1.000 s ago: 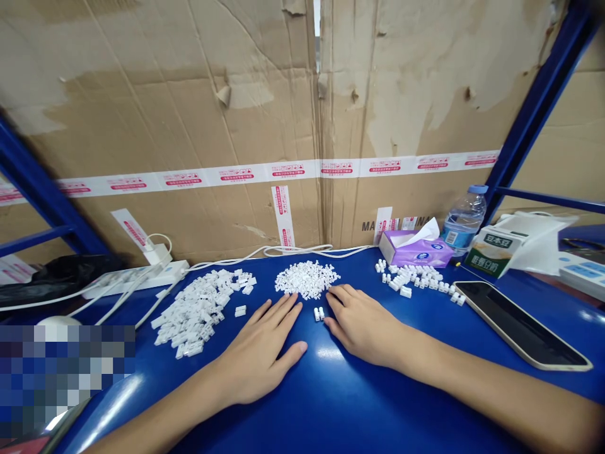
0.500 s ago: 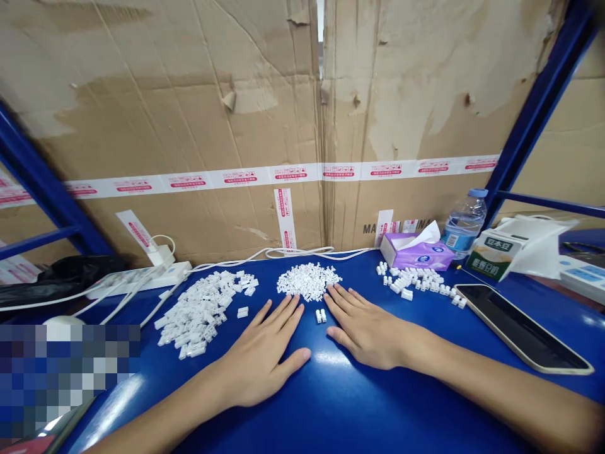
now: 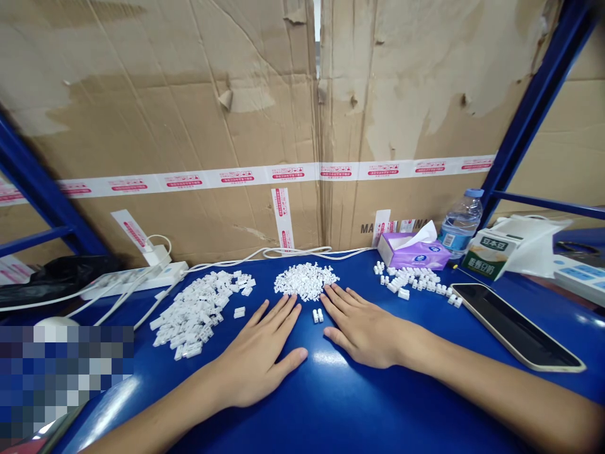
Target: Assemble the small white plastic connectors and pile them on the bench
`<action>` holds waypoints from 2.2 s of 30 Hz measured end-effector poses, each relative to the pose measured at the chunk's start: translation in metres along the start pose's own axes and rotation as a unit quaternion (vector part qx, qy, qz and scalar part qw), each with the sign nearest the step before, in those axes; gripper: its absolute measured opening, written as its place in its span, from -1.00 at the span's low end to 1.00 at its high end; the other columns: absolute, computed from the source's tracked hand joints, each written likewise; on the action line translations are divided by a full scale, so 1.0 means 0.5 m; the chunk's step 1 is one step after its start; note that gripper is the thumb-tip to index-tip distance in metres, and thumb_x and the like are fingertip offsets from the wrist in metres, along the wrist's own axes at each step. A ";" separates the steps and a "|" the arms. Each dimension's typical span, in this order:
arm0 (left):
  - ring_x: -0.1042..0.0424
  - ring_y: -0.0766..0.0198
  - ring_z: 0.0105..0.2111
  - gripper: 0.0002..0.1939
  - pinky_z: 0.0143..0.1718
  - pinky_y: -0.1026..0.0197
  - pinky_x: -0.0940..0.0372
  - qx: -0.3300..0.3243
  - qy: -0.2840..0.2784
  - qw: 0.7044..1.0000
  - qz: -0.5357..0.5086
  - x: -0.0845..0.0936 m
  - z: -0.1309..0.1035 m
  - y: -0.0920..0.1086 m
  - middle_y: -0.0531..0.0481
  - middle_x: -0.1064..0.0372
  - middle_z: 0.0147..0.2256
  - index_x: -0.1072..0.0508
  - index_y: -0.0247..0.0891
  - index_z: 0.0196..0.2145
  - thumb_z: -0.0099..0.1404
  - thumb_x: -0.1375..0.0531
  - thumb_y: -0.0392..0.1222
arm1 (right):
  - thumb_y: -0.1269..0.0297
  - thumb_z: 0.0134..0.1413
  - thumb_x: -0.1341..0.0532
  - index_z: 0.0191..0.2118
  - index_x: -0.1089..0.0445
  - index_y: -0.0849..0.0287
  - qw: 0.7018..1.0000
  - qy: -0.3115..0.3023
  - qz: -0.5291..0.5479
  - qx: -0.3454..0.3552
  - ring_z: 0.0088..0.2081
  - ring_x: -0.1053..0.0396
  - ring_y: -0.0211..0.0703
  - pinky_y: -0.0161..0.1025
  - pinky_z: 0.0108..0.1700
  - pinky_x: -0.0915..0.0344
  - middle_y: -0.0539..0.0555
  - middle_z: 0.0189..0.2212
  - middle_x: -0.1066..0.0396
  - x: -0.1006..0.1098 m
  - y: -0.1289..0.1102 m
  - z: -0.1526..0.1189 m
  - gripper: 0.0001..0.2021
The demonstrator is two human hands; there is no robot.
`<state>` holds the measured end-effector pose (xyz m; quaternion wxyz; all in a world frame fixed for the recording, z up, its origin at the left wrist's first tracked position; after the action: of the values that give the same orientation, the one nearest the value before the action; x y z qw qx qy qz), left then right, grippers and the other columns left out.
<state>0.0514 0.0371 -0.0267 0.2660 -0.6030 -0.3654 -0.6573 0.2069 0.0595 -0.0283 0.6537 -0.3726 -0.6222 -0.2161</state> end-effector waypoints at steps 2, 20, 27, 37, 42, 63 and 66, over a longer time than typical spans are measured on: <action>0.21 -0.05 0.45 -0.27 0.42 -0.21 0.22 -0.001 -0.001 1.000 0.001 0.001 0.000 0.001 -0.12 0.24 0.45 0.09 -0.16 0.47 0.53 0.10 0.25 | -0.09 0.43 0.16 0.45 0.12 0.47 1.000 0.005 -0.001 0.001 0.46 0.35 0.24 0.24 0.45 0.24 0.40 0.44 0.31 0.002 -0.001 0.000 -0.24; 0.18 -0.06 0.44 -0.28 0.42 -0.23 0.19 -0.013 0.013 1.000 0.001 -0.001 -0.001 -0.001 -0.13 0.22 0.45 0.05 -0.15 0.47 0.53 0.08 0.24 | 0.17 0.34 -0.13 0.32 -0.26 0.21 0.991 0.103 -0.035 0.083 0.29 -0.21 0.19 0.15 0.26 -0.19 0.29 0.29 -0.28 0.052 -0.036 -0.005 -0.49; 0.17 -0.06 0.44 -0.28 0.42 -0.22 0.17 -0.011 0.024 1.000 -0.001 0.001 -0.002 -0.003 -0.10 0.19 0.45 0.06 -0.11 0.47 0.52 0.06 0.25 | 0.38 0.29 -0.15 -0.18 -0.50 0.14 0.987 0.106 -0.048 0.113 -0.11 -0.45 -0.05 -0.09 -0.04 -0.25 0.10 -0.19 -0.54 0.079 -0.031 -0.003 -0.84; 0.12 -0.08 0.43 -0.29 0.41 -0.23 0.14 -0.012 0.042 0.999 -0.007 0.010 -0.003 -0.003 -0.10 0.17 0.45 0.02 -0.10 0.46 0.51 0.04 0.25 | 0.43 0.09 -0.24 -0.23 -0.55 0.12 0.982 0.029 -0.160 -0.094 -0.12 -0.52 0.04 -0.16 -0.12 -0.27 0.13 -0.23 -0.59 0.118 0.146 0.010 -0.83; 0.11 -0.11 0.43 -0.26 0.41 -0.27 0.12 0.003 0.028 1.000 -0.007 0.009 -0.003 -0.004 -0.12 0.16 0.45 -0.02 -0.16 0.45 0.49 0.04 0.27 | 0.45 0.03 -0.25 -0.26 -0.59 0.16 0.972 0.024 -0.174 -0.155 -0.22 -0.55 0.07 -0.21 -0.29 -0.28 0.20 -0.25 -0.59 0.134 0.215 0.004 -0.82; -0.49 0.12 -0.28 -0.56 -0.20 0.11 -0.36 0.069 0.036 0.997 0.020 0.143 -0.025 -0.190 -0.08 -0.54 -0.22 -0.57 -0.17 -0.07 0.16 -0.04 -0.32 | 0.42 0.17 -0.15 -0.14 -0.56 0.15 0.975 0.077 -0.193 -0.080 -0.03 -0.44 0.12 -0.08 -0.04 -0.28 0.21 -0.15 -0.53 0.121 0.169 0.019 -0.75; -0.48 0.13 -0.31 -0.59 -0.25 0.14 -0.34 0.064 0.020 0.998 0.007 0.127 -0.023 -0.185 -0.09 -0.53 -0.21 -0.58 -0.18 -0.07 0.17 -0.09 -0.27 | 0.40 0.18 -0.16 -0.16 -0.55 0.16 0.979 0.081 -0.180 -0.052 -0.03 -0.43 0.10 -0.09 -0.03 -0.26 0.19 -0.16 -0.53 0.111 0.151 0.024 -0.78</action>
<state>-0.0369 0.0882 0.0212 0.3162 -0.5738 -0.3968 -0.6428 0.2627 0.1262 0.0089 0.6315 -0.2692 -0.6123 -0.3921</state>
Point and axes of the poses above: each hand's wrist, its own z-axis towards the middle knuckle, its own x-axis out of the back of the hand, y = z × x, the point moved 8 cm from there along z, towards the middle knuckle
